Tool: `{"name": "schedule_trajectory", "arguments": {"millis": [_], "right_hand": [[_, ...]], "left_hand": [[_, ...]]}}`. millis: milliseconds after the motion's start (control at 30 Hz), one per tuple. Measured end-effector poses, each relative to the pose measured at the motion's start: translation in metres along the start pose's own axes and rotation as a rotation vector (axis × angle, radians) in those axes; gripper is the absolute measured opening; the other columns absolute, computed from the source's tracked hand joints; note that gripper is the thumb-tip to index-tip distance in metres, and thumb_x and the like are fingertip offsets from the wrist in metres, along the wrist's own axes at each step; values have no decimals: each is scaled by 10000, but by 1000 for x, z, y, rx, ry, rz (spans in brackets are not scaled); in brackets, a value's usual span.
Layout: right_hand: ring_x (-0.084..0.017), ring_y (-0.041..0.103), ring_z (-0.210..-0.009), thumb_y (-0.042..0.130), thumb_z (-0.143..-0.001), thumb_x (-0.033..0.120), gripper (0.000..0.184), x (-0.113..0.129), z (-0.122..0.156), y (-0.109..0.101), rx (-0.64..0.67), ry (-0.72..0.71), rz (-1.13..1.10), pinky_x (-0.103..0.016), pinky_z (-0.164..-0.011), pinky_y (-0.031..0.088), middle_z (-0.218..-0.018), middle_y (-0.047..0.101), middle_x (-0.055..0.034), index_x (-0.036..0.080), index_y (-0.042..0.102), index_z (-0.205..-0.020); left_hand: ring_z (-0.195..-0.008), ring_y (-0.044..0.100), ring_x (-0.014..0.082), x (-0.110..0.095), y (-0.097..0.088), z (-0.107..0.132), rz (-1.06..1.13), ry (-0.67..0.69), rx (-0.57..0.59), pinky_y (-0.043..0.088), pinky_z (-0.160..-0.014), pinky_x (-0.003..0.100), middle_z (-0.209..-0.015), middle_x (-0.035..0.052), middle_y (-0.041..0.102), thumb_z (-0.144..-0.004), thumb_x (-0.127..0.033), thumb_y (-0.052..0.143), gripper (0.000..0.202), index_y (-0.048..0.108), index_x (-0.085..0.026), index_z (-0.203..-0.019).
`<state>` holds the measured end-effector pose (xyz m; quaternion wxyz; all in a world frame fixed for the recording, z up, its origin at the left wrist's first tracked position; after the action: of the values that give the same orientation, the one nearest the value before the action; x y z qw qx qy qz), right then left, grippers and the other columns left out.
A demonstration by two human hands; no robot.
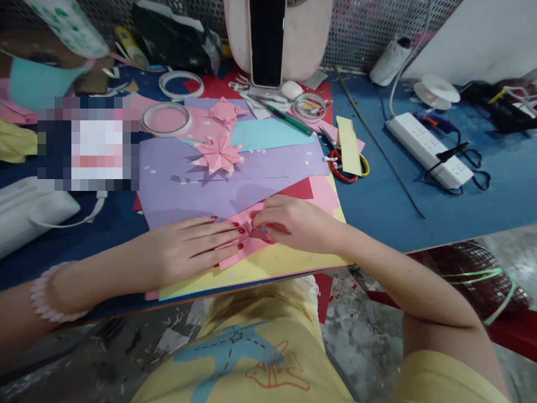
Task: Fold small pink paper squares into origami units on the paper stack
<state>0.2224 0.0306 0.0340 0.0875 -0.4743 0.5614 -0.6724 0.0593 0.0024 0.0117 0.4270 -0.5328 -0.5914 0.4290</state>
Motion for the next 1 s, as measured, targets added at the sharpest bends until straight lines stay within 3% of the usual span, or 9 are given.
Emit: {"name": "schedule_trajectory", "arguments": {"millis": [133, 367, 467, 600, 667, 733, 833, 933, 1000], "right_hand": [[-82, 455, -564, 476, -820, -6, 221, 1, -7, 5, 89, 98, -138, -196, -568, 338, -681, 600, 46, 196, 564, -805], [-100, 453, -543, 559, -752, 56, 237, 2, -17, 13, 155, 250, -97, -203, -521, 264, -625, 475, 91, 234, 441, -855], [-113, 462, -556, 595, -808, 107, 244, 4, -16, 18, 141, 225, -58, -211, -537, 277, -669, 510, 81, 232, 452, -961], [-131, 477, -573, 558, -938, 207, 241, 10, -11, 18, 10, 77, -14, -228, -546, 325, -739, 582, 41, 204, 420, -1136], [-144, 561, -642, 431, -1009, 180, 139, 12, -7, 19, -31, 20, -48, -237, -592, 419, -793, 635, 3, 200, 422, -1146], [-159, 653, -774, 363, -1040, 144, 156, 9, -4, 19, -66, 16, -49, -261, -674, 510, -893, 693, -43, 207, 464, -1141], [-211, 704, -1006, 429, -1073, 199, 153, 11, 2, 16, -171, -65, 76, -344, -802, 594, -1089, 737, -121, 194, 565, -1144], [-248, 690, -1189, 452, -1090, 243, 242, 15, 10, 20, -217, -180, 215, -432, -976, 598, -1242, 736, -167, 151, 631, -1223], [-248, 638, -1318, 421, -1100, 246, 323, 14, 14, 26, -157, -185, 276, -454, -1092, 551, -1350, 705, -171, 130, 631, -1316]], "left_hand": [[-1263, 671, 268, 0, -4, -3, 7, 8, -47, 543, -1058, 396, -1345, 130, 712, -1076, -158, 412, 351, 700, -109, -1269], [-1281, 658, 237, 0, -5, -4, 19, -28, -40, 504, -1103, 363, -1316, 100, 731, -1076, -191, 472, 313, 700, -159, -1287], [-1243, 680, 241, -1, -6, -5, 1, -15, -53, 521, -1077, 366, -1291, 114, 741, -1086, -204, 447, 323, 704, -144, -1272], [-1182, 708, 252, -2, -6, -4, -28, -28, -106, 545, -1038, 378, -1244, 131, 757, -1077, -154, 405, 344, 720, -120, -1213], [-1149, 720, 238, -2, -5, -3, -23, -24, -122, 550, -1033, 376, -1243, 119, 759, -1076, -126, 380, 365, 721, -124, -1206], [-1155, 717, 230, -3, -4, -3, -13, -17, -119, 554, -1028, 373, -1271, 107, 750, -1090, -139, 365, 377, 713, -132, -1235], [-1196, 702, 236, -1, -2, -4, -10, -28, -111, 555, -1024, 371, -1307, 104, 735, -1097, -160, 369, 376, 702, -137, -1271], [-1200, 701, 233, -1, -1, -3, -14, -30, -93, 546, -1030, 368, -1309, 99, 735, -1090, -153, 381, 373, 702, -137, -1280], [-1199, 700, 237, -1, -1, -3, 0, -38, -90, 537, -1036, 371, -1298, 100, 740, -1100, -201, 390, 369, 712, -131, -1266]]}}
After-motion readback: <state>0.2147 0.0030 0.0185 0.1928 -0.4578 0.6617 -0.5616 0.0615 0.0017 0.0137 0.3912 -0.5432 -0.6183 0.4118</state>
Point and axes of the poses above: each hand's wrist, its own z-axis away from the middle knuckle, its own y-axis out of the palm, x = y × z, the point moved 7 cm from there along -z, towards the middle knuckle
